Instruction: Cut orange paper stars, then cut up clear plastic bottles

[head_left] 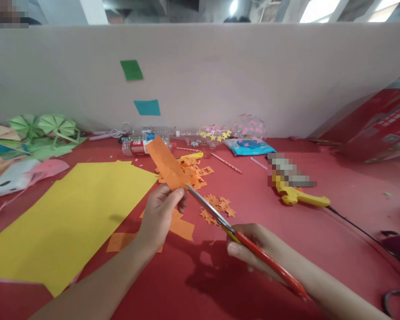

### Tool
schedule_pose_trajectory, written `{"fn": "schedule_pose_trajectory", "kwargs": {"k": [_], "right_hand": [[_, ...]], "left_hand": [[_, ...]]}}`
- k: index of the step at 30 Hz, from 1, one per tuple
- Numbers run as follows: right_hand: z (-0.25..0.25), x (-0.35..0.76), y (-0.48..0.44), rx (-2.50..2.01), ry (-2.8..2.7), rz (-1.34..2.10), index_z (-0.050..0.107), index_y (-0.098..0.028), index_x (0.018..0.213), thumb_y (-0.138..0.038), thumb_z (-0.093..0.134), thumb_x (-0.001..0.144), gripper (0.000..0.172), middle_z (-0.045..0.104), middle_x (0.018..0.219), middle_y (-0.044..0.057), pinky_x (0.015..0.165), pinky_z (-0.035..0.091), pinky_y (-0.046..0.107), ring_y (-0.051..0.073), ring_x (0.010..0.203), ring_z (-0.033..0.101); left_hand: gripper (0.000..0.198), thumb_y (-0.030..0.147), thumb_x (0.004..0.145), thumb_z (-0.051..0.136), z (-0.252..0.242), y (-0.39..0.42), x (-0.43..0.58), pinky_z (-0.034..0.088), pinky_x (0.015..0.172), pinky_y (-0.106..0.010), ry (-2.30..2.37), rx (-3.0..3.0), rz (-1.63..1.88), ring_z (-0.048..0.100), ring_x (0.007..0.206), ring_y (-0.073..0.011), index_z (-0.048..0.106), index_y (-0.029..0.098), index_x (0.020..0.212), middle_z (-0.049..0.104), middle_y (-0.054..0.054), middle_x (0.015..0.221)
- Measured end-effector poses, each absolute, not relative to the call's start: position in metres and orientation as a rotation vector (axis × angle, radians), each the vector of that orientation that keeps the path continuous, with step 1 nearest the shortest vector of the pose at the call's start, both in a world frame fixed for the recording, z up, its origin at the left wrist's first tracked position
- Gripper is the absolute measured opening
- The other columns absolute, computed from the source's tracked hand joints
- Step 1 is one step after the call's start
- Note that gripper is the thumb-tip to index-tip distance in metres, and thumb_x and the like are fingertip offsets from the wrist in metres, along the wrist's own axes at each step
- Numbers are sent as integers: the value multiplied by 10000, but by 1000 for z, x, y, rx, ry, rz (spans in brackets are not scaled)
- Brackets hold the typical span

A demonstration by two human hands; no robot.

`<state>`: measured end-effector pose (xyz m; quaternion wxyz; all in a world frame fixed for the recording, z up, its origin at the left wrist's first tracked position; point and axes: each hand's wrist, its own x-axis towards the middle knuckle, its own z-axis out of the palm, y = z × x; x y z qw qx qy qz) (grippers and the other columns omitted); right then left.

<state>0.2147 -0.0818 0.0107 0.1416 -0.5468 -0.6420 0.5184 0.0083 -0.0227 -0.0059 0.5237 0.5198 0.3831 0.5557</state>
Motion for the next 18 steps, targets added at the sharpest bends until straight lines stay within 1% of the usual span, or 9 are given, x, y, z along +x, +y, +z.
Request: {"fn": "schedule_pose_trajectory", "kwargs": {"k": [5, 10, 18], "right_hand": [[10, 216, -81, -1563, -1856, 1522, 423, -185, 645, -812, 465, 674, 629, 365, 541, -49, 413, 231, 192, 74, 470, 360], [9, 215, -81, -1548, -1852, 1522, 424, -184, 645, -811, 458, 680, 629, 349, 536, -51, 399, 223, 184, 68, 459, 344], [10, 215, -81, -1565, -1830, 1506, 418, -185, 633, -780, 525, 666, 605, 363, 518, -55, 383, 212, 180, 62, 441, 345]], "left_hand": [[151, 241, 799, 546, -4, -22, 8, 403, 522, -219, 936, 1219, 1347, 497, 565, -96, 585, 169, 671, 559, 13, 610], [154, 241, 788, 551, -4, -21, 8, 403, 519, -219, 942, 1217, 1346, 500, 563, -98, 588, 171, 657, 560, 9, 606], [148, 236, 800, 549, -5, -22, 8, 401, 524, -223, 929, 1231, 1342, 493, 564, -97, 583, 172, 671, 549, 13, 609]]}}
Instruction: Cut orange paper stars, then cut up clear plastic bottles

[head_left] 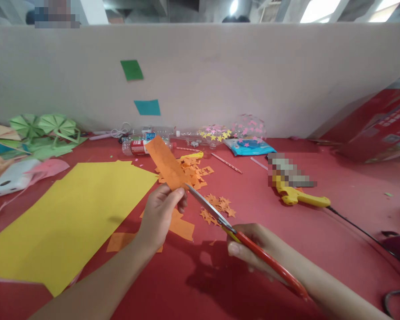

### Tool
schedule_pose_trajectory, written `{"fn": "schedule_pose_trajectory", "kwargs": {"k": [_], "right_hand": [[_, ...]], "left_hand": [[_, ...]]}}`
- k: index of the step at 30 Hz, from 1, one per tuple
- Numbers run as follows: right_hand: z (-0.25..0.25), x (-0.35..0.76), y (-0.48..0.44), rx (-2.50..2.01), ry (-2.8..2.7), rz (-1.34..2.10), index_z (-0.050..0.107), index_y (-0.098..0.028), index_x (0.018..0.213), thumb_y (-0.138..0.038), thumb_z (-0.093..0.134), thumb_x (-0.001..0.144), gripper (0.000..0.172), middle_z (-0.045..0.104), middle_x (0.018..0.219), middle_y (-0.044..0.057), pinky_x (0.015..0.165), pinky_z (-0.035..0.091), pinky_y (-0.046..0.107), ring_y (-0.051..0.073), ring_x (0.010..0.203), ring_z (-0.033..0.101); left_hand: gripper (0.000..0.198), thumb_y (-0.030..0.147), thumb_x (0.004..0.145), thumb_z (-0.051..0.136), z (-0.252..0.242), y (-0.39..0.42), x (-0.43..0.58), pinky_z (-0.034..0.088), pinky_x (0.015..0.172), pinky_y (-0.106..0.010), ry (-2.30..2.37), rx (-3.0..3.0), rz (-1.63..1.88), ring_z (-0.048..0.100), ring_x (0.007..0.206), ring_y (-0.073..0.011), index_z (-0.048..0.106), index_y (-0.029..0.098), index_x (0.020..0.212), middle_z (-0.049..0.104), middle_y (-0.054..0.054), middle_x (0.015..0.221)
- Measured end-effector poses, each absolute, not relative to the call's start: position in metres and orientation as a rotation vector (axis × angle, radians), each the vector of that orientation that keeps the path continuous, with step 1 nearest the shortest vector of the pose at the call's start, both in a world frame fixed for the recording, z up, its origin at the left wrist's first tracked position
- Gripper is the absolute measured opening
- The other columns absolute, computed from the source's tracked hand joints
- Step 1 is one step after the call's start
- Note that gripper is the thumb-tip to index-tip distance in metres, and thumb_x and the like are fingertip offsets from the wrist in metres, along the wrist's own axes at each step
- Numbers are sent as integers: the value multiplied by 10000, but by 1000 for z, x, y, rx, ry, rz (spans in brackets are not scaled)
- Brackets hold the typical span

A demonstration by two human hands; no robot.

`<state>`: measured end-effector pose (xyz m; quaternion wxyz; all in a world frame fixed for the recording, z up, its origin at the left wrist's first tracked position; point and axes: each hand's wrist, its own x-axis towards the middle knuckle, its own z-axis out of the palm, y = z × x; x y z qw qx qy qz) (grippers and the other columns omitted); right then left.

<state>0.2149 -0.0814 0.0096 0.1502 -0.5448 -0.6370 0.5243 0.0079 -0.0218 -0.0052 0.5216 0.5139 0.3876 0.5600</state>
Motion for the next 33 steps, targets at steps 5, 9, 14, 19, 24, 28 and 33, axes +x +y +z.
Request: {"fn": "schedule_pose_trajectory", "kwargs": {"k": [5, 9, 14, 19, 24, 28, 33], "right_hand": [[10, 214, -81, -1616, -1791, 1549, 470, -175, 662, -745, 514, 710, 574, 388, 509, -58, 376, 275, 171, 65, 426, 392], [9, 214, -81, -1612, -1769, 1569, 481, -175, 659, -689, 515, 760, 524, 383, 463, -69, 356, 277, 160, 61, 391, 395], [8, 215, -81, -1628, -1753, 1580, 463, -181, 656, -648, 525, 781, 487, 383, 433, -79, 326, 261, 147, 44, 342, 355], [13, 213, -80, -1647, -1760, 1593, 459, -186, 646, -618, 549, 772, 459, 394, 437, -79, 332, 285, 161, 53, 346, 367], [17, 212, -79, -1686, -1750, 1577, 434, -190, 626, -584, 572, 766, 440, 369, 435, -85, 354, 288, 164, 52, 361, 370], [17, 212, -79, -1695, -1748, 1594, 424, -190, 623, -556, 580, 777, 427, 357, 446, -83, 355, 289, 158, 59, 387, 387], [14, 213, -78, -1658, -1768, 1571, 411, -194, 619, -558, 583, 776, 433, 347, 464, -83, 368, 287, 167, 59, 394, 389]], "left_hand": [[154, 226, 796, 545, -4, -21, 8, 395, 515, -211, 903, 1228, 1334, 489, 558, -89, 583, 175, 656, 540, 21, 591], [148, 227, 780, 554, -4, -20, 7, 397, 513, -221, 928, 1214, 1333, 491, 541, -93, 584, 170, 646, 552, 17, 584], [143, 238, 772, 554, -5, -19, 7, 396, 512, -225, 939, 1217, 1325, 497, 539, -94, 584, 171, 650, 561, 15, 590], [144, 237, 770, 549, -3, -19, 7, 391, 511, -224, 940, 1232, 1326, 489, 537, -92, 583, 173, 645, 548, 20, 584], [148, 225, 774, 543, -3, -19, 6, 388, 510, -220, 936, 1235, 1318, 487, 535, -88, 583, 173, 641, 544, 22, 577], [147, 217, 776, 549, -4, -19, 6, 389, 506, -216, 928, 1218, 1312, 488, 530, -85, 586, 171, 641, 548, 21, 577], [133, 215, 776, 566, -6, -19, 5, 403, 509, -206, 912, 1187, 1320, 501, 541, -83, 603, 168, 657, 563, 20, 588]]}}
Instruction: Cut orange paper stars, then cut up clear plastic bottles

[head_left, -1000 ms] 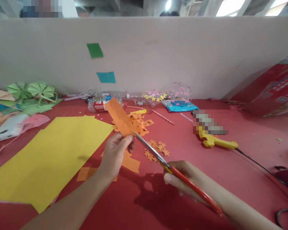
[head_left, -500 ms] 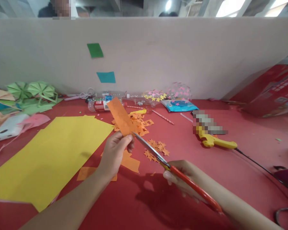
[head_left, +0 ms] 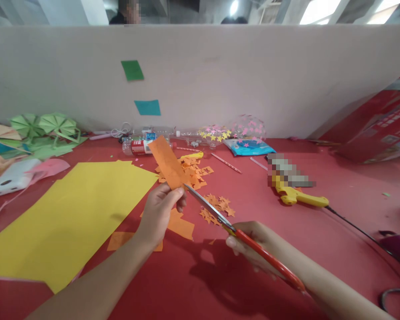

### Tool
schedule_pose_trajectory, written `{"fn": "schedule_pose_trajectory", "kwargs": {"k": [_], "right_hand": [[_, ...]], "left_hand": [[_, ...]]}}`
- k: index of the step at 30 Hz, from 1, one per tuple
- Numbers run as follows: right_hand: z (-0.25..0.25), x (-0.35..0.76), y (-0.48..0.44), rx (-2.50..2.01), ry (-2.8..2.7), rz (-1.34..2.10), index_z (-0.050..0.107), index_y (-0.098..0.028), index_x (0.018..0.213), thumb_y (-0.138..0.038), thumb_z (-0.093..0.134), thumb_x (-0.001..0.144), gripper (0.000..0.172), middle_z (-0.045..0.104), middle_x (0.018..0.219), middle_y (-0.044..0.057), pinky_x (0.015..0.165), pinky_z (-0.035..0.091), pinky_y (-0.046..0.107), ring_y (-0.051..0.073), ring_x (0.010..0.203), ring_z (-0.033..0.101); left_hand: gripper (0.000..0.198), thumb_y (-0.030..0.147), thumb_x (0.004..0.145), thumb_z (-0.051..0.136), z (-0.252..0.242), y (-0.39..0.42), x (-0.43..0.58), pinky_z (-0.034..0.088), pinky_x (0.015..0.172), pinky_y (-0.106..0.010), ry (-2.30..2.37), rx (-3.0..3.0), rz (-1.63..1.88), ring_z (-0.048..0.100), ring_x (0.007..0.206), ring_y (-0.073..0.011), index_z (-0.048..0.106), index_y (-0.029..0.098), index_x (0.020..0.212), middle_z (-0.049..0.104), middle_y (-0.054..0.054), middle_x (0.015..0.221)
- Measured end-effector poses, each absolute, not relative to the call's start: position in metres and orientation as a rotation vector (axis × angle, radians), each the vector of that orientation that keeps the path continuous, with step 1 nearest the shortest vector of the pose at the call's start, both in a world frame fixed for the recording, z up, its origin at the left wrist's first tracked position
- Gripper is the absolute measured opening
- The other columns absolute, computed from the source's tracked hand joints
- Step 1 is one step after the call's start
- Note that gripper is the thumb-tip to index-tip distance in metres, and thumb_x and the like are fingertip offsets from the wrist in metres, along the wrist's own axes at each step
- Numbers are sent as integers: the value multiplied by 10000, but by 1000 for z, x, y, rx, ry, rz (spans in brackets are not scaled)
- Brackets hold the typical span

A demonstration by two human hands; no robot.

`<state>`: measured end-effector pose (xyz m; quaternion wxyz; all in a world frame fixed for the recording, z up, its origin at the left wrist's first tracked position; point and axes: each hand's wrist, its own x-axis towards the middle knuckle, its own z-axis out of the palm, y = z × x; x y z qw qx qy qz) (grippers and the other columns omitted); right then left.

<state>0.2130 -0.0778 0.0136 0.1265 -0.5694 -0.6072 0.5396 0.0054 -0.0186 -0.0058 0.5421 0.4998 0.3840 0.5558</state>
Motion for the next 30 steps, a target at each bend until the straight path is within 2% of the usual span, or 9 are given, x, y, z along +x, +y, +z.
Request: {"fn": "schedule_pose_trajectory", "kwargs": {"k": [10, 18, 25, 30], "right_hand": [[4, 217, -76, -1594, -1886, 1446, 387, -191, 601, -638, 562, 742, 500, 324, 484, -80, 388, 195, 179, 54, 408, 349], [6, 214, -78, -1612, -1773, 1578, 454, -183, 653, -704, 539, 713, 532, 392, 454, -72, 345, 298, 164, 62, 369, 390], [6, 212, -81, -1531, -1764, 1640, 436, -187, 651, -799, 466, 679, 614, 386, 471, -70, 325, 256, 162, 49, 352, 351], [5, 212, -81, -1393, -1784, 1620, 437, -178, 658, -767, 465, 725, 593, 356, 489, -73, 381, 240, 175, 47, 396, 323]], "left_hand": [[214, 215, 791, 545, -5, -19, 3, 417, 501, -217, 846, 1175, 1315, 529, 540, -101, 619, 155, 600, 591, -2, 575], [289, 268, 815, 531, -14, -21, 9, 413, 565, -244, 881, 1222, 1258, 509, 538, -110, 599, 153, 559, 575, -4, 549], [358, 366, 814, 520, -16, -27, 12, 422, 603, -249, 1016, 1238, 1214, 516, 551, -121, 565, 171, 517, 553, -2, 538], [362, 391, 791, 519, -9, -29, 10, 432, 588, -241, 1080, 1213, 1161, 520, 545, -126, 553, 182, 498, 538, 0, 525]]}}
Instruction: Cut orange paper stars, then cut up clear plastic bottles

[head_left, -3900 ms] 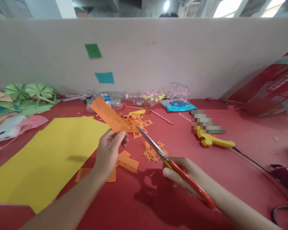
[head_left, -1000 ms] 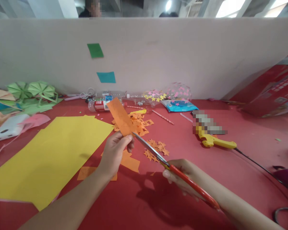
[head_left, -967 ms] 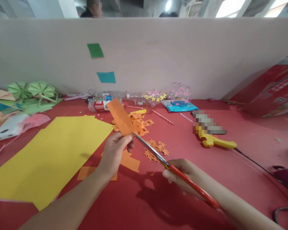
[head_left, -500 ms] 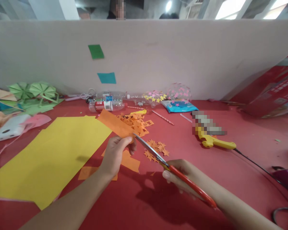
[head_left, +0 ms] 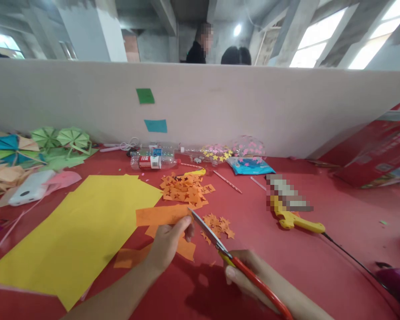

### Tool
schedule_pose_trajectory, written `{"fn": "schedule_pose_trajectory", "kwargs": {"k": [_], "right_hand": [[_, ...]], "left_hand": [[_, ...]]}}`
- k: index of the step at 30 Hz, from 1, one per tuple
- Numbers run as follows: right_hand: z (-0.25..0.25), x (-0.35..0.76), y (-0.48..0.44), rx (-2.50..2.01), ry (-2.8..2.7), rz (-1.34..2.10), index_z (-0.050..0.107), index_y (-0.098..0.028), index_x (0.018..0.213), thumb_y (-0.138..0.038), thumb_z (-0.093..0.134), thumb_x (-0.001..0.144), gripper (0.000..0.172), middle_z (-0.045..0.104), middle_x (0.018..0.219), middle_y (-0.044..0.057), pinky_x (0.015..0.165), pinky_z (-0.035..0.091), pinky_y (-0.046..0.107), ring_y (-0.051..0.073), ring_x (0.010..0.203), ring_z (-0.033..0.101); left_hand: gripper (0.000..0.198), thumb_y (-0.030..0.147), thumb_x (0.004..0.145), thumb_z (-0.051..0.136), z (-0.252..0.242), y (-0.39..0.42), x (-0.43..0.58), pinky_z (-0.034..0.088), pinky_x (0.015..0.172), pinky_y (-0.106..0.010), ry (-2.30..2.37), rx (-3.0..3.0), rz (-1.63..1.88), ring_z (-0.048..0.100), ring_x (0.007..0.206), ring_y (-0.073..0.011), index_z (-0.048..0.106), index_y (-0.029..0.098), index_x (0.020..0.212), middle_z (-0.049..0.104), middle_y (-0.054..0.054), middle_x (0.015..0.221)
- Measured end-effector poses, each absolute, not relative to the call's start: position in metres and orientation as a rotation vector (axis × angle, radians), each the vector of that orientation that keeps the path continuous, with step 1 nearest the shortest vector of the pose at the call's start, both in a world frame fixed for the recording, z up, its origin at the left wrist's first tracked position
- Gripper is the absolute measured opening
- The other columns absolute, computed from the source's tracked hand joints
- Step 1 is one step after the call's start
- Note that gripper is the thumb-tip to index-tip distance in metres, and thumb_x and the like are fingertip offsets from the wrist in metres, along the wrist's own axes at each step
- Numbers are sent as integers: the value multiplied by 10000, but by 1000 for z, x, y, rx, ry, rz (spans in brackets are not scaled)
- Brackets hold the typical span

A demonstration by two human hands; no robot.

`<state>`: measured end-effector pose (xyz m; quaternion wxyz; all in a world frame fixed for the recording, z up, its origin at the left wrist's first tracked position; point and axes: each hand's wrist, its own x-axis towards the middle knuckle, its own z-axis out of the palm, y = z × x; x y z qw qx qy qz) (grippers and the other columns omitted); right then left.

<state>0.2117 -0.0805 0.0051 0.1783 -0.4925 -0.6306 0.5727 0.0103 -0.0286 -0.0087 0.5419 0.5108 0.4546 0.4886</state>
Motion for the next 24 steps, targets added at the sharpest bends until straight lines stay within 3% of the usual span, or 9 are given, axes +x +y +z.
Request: {"fn": "schedule_pose_trajectory", "kwargs": {"k": [8, 12, 19, 24], "right_hand": [[-6, 205, -68, -1234, -1869, 1562, 472, -157, 645, -748, 387, 784, 613, 356, 550, -47, 439, 208, 202, 71, 500, 286], [-12, 201, -61, -1272, -1896, 1484, 472, -154, 615, -750, 387, 779, 624, 397, 587, -27, 470, 231, 207, 81, 531, 343], [-4, 188, -64, -1468, -1656, 1639, 436, -188, 630, -821, 392, 706, 639, 353, 457, -64, 393, 257, 197, 65, 397, 329], [0, 185, -68, -1456, -1674, 1540, 454, -192, 592, -809, 427, 694, 626, 372, 420, -61, 356, 274, 195, 65, 360, 338]], "left_hand": [[337, 407, 771, 542, -14, -22, 6, 420, 538, -238, 1035, 1103, 1132, 504, 527, -122, 557, 172, 529, 544, -7, 534], [325, 400, 747, 557, -18, -13, 1, 397, 516, -239, 1055, 1037, 1119, 491, 509, -121, 544, 172, 515, 526, -3, 504], [316, 411, 730, 566, -13, -7, -3, 381, 508, -236, 1061, 1075, 1151, 482, 496, -112, 539, 169, 528, 532, 6, 505], [293, 378, 719, 564, -2, -9, 1, 377, 501, -237, 1042, 1091, 1168, 475, 491, -111, 539, 166, 519, 524, 9, 499]]}}
